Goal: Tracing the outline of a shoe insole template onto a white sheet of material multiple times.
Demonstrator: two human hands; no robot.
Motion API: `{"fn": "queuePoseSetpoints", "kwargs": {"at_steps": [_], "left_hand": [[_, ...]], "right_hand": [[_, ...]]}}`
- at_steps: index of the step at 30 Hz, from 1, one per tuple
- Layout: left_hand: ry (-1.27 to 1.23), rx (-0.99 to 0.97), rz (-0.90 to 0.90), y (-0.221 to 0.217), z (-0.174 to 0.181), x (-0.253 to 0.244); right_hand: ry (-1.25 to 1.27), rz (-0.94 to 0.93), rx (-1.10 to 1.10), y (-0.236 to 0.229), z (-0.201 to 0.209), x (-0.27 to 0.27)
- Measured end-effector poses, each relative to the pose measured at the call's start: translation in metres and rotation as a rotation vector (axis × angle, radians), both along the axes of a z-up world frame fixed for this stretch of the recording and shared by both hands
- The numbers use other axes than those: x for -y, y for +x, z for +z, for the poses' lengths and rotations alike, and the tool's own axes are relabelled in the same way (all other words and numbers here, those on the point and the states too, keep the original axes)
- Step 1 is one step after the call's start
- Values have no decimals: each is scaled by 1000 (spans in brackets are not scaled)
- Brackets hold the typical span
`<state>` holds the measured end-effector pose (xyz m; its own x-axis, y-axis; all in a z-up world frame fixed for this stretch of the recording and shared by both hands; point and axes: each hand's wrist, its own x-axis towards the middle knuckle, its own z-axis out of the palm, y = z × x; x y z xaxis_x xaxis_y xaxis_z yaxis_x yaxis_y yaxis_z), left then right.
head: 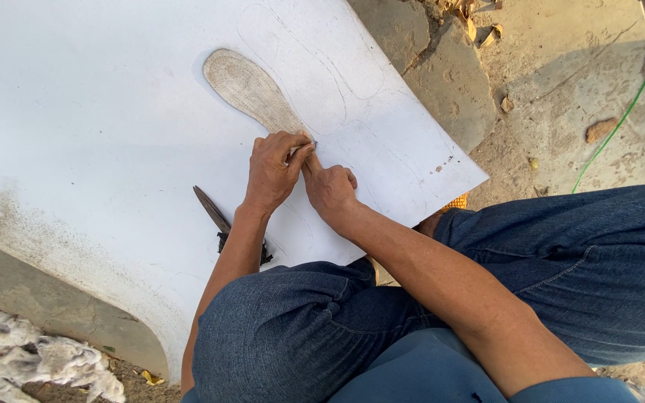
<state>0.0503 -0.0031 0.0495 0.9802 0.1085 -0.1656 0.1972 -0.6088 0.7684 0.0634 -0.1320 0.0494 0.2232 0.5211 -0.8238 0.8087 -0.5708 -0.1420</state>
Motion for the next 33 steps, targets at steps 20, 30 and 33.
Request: {"fn": "queuePoseSetpoints", "kwargs": {"at_steps": [20, 30, 33], "left_hand": [[210, 136, -57, 23, 0, -27], [190, 176, -23, 38, 5, -42], [188, 187, -29, 37, 2, -40]], "right_hand": [[52, 115, 107, 7, 8, -13], [174, 131, 156, 2, -3, -11], [220, 121, 209, 6, -4, -13]]}}
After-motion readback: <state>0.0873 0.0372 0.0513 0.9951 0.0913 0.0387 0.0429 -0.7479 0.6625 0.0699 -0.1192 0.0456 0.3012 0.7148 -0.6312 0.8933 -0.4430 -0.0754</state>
